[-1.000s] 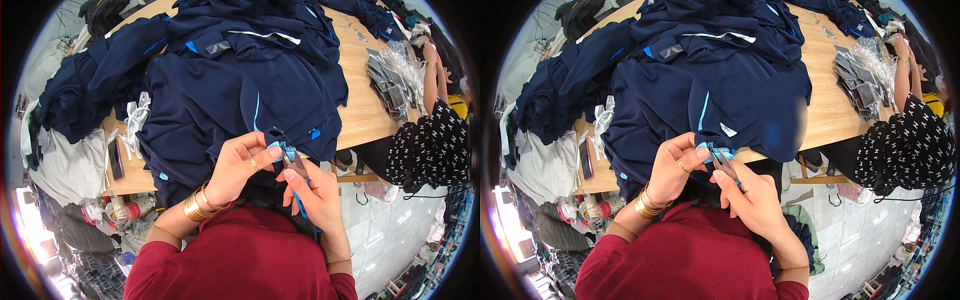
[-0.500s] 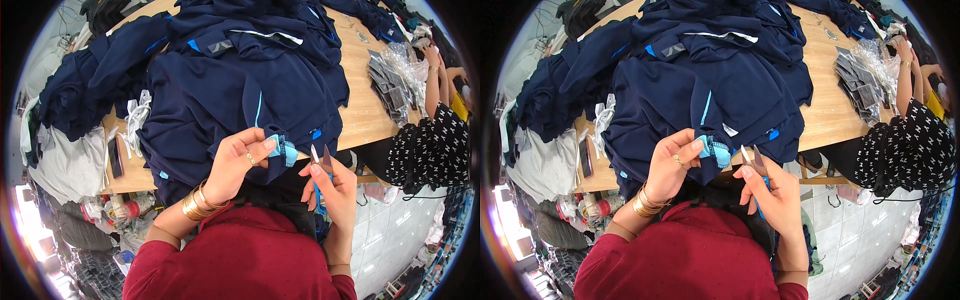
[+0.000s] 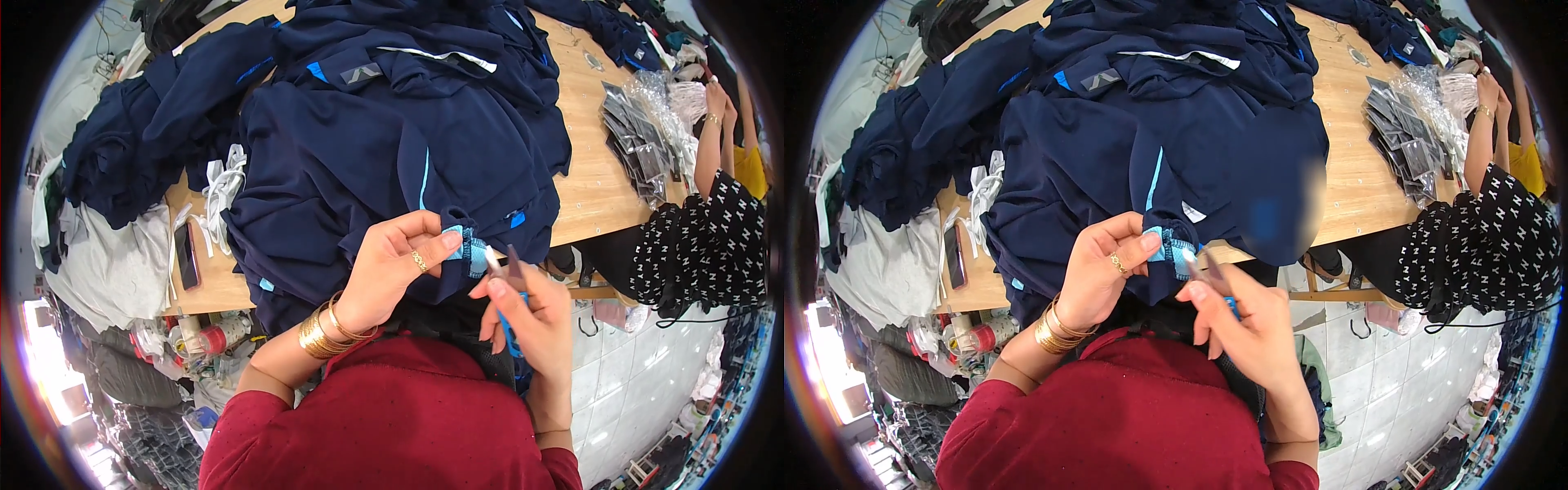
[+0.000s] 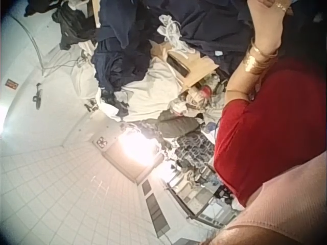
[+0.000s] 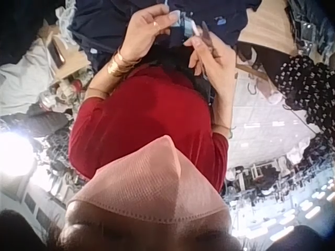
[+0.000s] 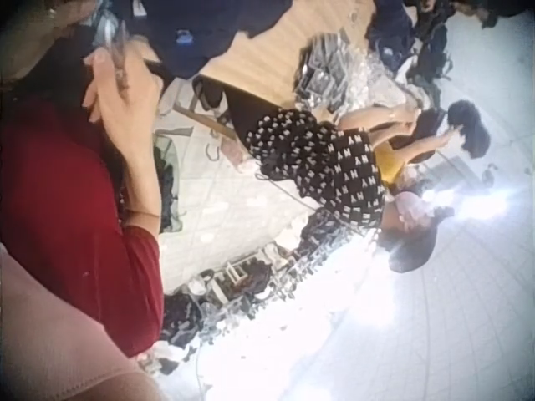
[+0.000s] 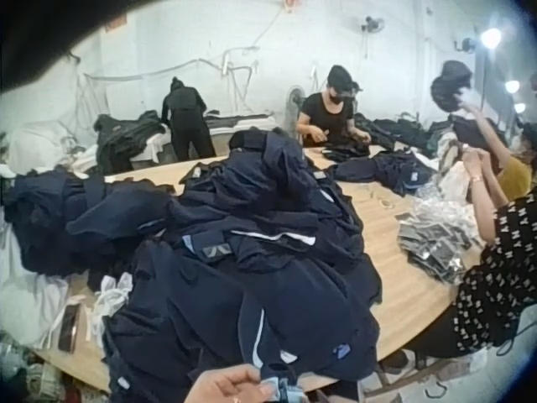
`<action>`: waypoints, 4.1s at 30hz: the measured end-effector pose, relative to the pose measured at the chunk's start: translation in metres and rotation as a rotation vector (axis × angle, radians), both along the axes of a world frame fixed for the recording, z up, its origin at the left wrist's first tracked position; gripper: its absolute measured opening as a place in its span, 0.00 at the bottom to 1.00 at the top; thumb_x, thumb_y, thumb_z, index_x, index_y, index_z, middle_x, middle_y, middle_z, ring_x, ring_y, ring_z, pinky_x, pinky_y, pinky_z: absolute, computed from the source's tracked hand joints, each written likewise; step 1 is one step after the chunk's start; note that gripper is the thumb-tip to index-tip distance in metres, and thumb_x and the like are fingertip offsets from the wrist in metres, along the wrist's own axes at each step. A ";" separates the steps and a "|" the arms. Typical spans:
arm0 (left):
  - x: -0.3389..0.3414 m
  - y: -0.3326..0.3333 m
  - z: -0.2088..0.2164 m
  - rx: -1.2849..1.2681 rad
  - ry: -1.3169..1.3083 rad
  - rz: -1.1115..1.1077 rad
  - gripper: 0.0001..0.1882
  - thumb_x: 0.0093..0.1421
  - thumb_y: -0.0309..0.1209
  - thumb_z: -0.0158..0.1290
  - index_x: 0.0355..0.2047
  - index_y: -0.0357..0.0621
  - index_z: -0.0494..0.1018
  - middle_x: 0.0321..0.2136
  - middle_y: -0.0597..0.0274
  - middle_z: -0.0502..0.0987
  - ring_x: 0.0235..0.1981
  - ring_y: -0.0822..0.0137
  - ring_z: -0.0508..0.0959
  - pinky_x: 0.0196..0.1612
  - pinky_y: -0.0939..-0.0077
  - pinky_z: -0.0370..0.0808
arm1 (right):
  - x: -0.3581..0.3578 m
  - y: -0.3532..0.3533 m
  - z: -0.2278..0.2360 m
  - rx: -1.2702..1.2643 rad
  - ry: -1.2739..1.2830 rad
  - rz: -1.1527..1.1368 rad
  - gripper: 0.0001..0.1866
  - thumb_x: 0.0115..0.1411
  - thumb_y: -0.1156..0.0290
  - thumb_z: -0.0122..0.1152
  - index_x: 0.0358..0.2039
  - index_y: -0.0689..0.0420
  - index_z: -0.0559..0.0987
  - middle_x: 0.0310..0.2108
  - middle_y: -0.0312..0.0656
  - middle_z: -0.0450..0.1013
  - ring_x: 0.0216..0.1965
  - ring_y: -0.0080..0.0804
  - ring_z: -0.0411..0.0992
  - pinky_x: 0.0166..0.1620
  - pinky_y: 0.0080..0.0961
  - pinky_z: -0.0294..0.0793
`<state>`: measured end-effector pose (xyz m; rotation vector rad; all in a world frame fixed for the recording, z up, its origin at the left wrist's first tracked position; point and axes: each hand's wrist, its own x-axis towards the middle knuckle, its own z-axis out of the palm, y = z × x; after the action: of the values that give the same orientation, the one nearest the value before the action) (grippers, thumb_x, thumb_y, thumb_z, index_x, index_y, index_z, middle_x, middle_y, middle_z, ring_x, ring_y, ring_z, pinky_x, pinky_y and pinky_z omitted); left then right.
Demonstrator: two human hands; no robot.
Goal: Trimming loose threads from athletic shorts using thread snips.
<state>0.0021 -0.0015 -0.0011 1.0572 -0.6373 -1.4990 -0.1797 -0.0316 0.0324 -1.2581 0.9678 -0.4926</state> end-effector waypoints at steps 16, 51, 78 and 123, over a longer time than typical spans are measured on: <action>0.001 0.002 -0.001 -0.052 -0.078 -0.006 0.07 0.59 0.30 0.52 0.30 0.37 0.71 0.24 0.71 0.74 0.25 0.85 0.67 0.29 0.88 0.65 | 0.013 0.001 0.001 -0.052 0.104 0.053 0.12 0.61 0.66 0.50 0.30 0.62 0.76 0.11 0.35 0.68 0.11 0.16 0.65 0.15 0.13 0.61; 0.005 0.002 -0.003 -0.033 -0.052 -0.010 0.09 0.60 0.31 0.51 0.31 0.37 0.72 0.24 0.74 0.71 0.25 0.85 0.65 0.29 0.88 0.62 | -0.009 -0.002 -0.009 -0.092 -0.026 -0.182 0.13 0.61 0.67 0.50 0.31 0.66 0.75 0.12 0.38 0.68 0.12 0.18 0.64 0.16 0.12 0.60; 0.174 0.070 0.005 -0.252 -0.943 0.817 0.07 0.57 0.22 0.52 0.37 0.34 0.71 0.29 0.69 0.75 0.30 0.83 0.71 0.35 0.92 0.66 | 0.004 -0.030 -0.049 -0.280 0.196 -0.222 0.06 0.55 0.77 0.55 0.34 0.59 0.79 0.21 0.27 0.65 0.24 0.12 0.58 0.28 0.11 0.56; 0.132 0.045 -0.095 0.105 -0.225 0.160 0.15 0.58 0.28 0.50 0.44 0.34 0.66 0.30 0.64 0.73 0.25 0.77 0.73 0.23 0.90 0.67 | 0.122 -0.042 -0.114 -0.387 -0.021 -0.066 0.09 0.51 0.71 0.60 0.23 0.63 0.73 0.14 0.36 0.66 0.19 0.16 0.61 0.22 0.18 0.60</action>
<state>0.1343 0.0432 -0.0965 1.3391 -0.6188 -1.2975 -0.0575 -0.0735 -0.0820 -1.5652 0.9247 -0.7697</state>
